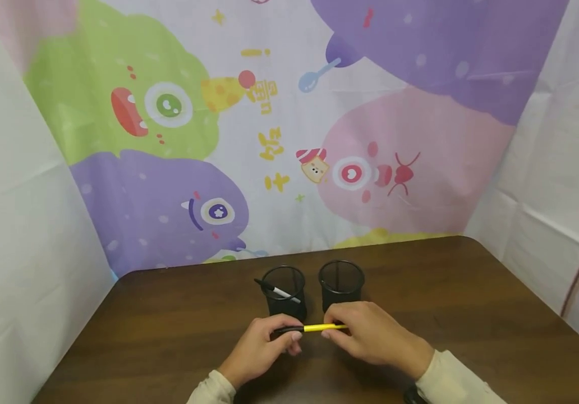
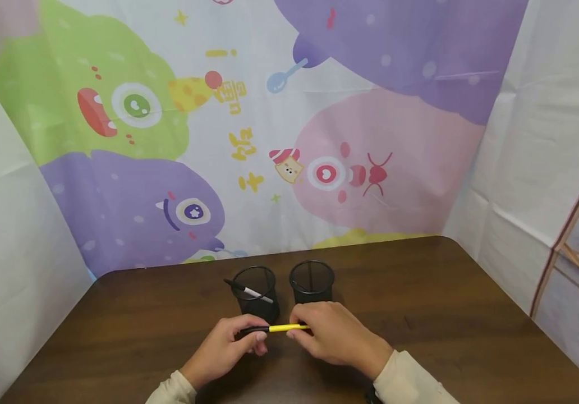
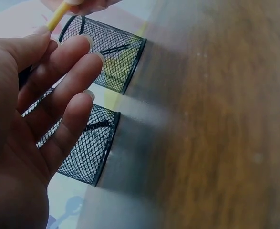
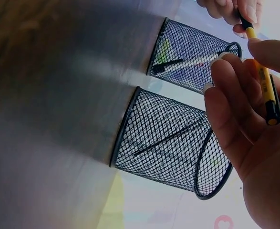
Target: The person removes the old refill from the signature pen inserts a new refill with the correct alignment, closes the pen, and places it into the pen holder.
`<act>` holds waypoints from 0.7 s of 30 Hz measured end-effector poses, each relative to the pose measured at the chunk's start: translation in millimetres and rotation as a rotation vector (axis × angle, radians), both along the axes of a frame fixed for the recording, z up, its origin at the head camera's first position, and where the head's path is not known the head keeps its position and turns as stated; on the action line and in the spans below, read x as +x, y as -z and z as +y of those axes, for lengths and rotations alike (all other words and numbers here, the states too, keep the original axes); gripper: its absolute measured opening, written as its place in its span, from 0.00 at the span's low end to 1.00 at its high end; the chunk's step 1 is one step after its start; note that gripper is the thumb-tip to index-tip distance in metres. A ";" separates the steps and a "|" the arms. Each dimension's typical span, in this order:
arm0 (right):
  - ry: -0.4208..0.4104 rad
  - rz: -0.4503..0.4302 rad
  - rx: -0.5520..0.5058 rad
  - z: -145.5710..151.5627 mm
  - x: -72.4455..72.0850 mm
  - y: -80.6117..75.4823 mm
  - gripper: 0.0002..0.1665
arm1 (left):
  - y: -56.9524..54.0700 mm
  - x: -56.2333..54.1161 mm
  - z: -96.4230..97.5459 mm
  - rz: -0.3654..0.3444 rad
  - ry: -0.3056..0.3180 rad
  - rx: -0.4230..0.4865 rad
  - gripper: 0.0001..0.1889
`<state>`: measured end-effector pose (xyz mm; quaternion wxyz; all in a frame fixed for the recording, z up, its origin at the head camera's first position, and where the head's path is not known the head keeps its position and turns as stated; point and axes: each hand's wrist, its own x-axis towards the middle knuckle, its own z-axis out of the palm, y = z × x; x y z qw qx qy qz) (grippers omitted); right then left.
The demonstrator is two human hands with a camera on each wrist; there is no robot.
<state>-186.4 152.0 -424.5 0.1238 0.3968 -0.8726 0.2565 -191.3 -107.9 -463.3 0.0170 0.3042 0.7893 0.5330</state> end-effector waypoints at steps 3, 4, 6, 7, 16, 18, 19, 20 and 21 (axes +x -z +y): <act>0.004 -0.023 0.005 0.3 -1.0 -2.4 0.06 | -2.3 -1.2 -0.5 -0.004 0.010 -0.004 0.07; 0.002 -0.023 0.006 0.2 -1.2 -2.8 0.06 | -2.9 -1.2 -0.8 -0.004 0.014 -0.006 0.07; -0.008 -0.021 0.005 0.0 -1.7 -3.5 0.06 | -3.6 -1.3 -1.5 -0.008 0.020 -0.008 0.07; -0.011 -0.017 0.003 0.3 -1.5 -3.2 0.07 | -3.6 -1.0 -1.3 -0.013 0.022 -0.008 0.07; 0.003 0.023 -0.007 4.3 -4.5 -4.6 0.09 | -7.2 -3.1 3.0 0.035 0.050 0.026 0.08; -0.008 0.009 -0.009 5.0 -2.6 -2.7 0.09 | -5.4 -1.4 2.9 0.019 0.066 0.028 0.08; -0.015 0.004 -0.010 4.9 -2.1 -1.7 0.09 | -4.8 -0.6 2.2 0.009 0.069 0.027 0.09; -0.016 0.010 -0.009 4.2 -2.4 -1.0 0.10 | -4.5 -0.3 1.3 0.004 0.070 0.027 0.09; -0.018 0.017 -0.010 3.0 -3.1 -0.8 0.10 | -5.0 -0.3 0.3 0.003 0.066 0.029 0.09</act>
